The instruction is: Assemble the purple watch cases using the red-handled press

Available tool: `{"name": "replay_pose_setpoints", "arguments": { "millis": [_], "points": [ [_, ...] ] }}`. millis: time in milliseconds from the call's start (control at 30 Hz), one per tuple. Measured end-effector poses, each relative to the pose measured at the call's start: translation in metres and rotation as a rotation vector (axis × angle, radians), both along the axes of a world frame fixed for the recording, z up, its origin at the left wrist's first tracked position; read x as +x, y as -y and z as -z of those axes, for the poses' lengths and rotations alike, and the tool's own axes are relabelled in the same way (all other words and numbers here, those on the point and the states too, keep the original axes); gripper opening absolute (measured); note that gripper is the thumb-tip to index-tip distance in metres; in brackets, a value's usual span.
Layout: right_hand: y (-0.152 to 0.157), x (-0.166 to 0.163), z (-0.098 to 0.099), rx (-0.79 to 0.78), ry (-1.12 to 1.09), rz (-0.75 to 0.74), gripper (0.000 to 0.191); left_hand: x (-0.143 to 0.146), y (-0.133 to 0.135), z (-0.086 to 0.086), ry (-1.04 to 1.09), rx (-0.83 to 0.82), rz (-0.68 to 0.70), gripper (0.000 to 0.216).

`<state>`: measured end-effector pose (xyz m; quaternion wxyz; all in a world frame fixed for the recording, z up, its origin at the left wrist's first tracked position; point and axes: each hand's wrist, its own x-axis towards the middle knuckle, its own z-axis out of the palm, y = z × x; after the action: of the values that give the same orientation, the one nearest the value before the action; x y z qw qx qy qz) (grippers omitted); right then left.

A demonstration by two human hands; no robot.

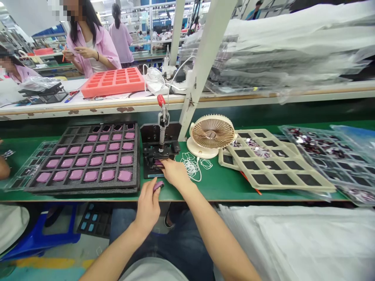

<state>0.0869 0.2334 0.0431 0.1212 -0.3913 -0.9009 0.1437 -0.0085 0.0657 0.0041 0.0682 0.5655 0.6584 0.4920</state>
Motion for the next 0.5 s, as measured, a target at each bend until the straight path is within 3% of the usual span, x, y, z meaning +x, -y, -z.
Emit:
{"name": "replay_pose_setpoints", "arguments": {
  "millis": [100,200,300,400,500],
  "points": [
    [-0.004,0.0,-0.002,0.0,-0.01,0.007,0.035,-0.005,-0.008,-0.004,-0.119,0.041,-0.065,0.035],
    [0.007,0.014,-0.003,0.014,-0.066,0.051,0.043,-0.012,-0.026,-0.005,-0.172,0.05,-0.105,0.035],
    [0.027,0.037,-0.004,0.039,-0.165,0.21,0.049,-0.018,-0.056,-0.004,-0.245,0.027,-0.095,0.037],
    [0.051,0.059,-0.005,0.041,-0.322,0.4,0.042,-0.021,-0.086,-0.005,-0.322,-0.02,-0.055,0.041],
    [0.073,0.075,-0.005,0.01,-0.43,0.441,0.036,-0.021,-0.1,-0.006,-0.37,-0.062,-0.02,0.048]
  ]
}}
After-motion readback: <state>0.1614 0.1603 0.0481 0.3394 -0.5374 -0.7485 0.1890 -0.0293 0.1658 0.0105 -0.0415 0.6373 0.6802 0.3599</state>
